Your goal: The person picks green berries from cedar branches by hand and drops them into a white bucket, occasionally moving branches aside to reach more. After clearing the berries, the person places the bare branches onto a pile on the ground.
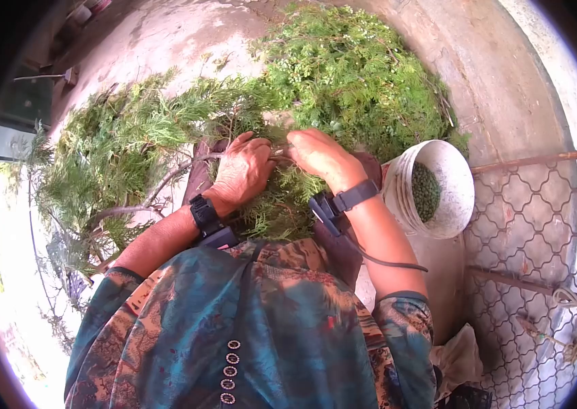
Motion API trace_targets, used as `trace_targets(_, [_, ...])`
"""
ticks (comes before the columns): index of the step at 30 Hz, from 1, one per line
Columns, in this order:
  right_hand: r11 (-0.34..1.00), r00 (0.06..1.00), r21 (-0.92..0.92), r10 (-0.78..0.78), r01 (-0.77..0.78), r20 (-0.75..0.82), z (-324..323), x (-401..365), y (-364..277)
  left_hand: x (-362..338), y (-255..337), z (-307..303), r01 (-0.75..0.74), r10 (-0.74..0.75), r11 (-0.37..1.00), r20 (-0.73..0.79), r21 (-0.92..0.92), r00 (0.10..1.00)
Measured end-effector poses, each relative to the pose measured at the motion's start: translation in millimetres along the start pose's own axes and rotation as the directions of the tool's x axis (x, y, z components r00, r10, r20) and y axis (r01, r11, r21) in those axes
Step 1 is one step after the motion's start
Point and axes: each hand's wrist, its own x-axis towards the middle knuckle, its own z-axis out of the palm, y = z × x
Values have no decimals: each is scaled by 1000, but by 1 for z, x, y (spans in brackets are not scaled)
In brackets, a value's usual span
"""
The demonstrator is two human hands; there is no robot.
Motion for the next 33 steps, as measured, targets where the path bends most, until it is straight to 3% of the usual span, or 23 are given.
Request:
trace_targets(1, [1000,1000,0,-2,2,2,-4,2,0,0,1,-1,-1,1,1000,14,-3,1000])
trace_targets(3, [998,983,-63,17,-6,181,-15,7,-4,-1,1,-3,2,-2,1000,28,-5,1000])
trace_targets(6, [1000,987,-15,-11,14,159,-15,4,-11,-2,3,-2,1,-1,1000,24,-9,1000])
trace_targets(7, [989,989,18,-148,147,23,-7,1,-5,-1,2,-2,-2,2,1000,5,-8,1000])
trace_targets(8, [989,989,18,-147,147,25,-7,-1,-5,-1,2,-2,-3,3,1000,-16,-4,1000])
trace_targets(12, [999,1000,34,12,-12,-12,-6,-6,-10,-1,2,-4,27,-27,999,3,-21,1000])
trace_targets(14, [955,959,298,85,-1,-270,3,-12,0,0,1,-3,11,-12,1000,-24,-29,1000])
trace_targets(16, [938,942,346,106,11,-317,6,-17,5,1,3,-5,8,-9,999,-45,-36,999])
trace_targets(18, [810,872,580,343,-86,-349,8,-28,-1,1,3,-6,5,-8,999,-65,-42,998])
trace_targets(19, [499,849,851,511,-166,-134,5,-33,-6,2,2,-6,-3,-1,999,-92,-45,996])
trace_targets(20, [496,846,852,516,-166,-135,5,-34,-7,2,3,-5,-13,7,999,-117,-50,993])
trace_targets(22, [623,842,777,464,-89,-275,7,-38,-10,3,3,-5,-36,31,998,-123,-42,992])
trace_targets(26, [563,836,817,501,-120,-223,1,-42,-13,3,2,-2,-51,43,997,-157,-52,987])
trace_targets(28, [28,879,1000,477,-8,-6,-7,-47,-8,2,2,-4,-45,36,998,-149,-51,988])
trace_targets(30, [-260,924,934,355,246,-144,-4,-54,4,3,3,-5,-48,39,997,-140,-58,989])
trace_targets(33, [-366,887,838,382,404,-261,-19,-71,14,4,2,-3,-52,42,997,-167,-57,985])
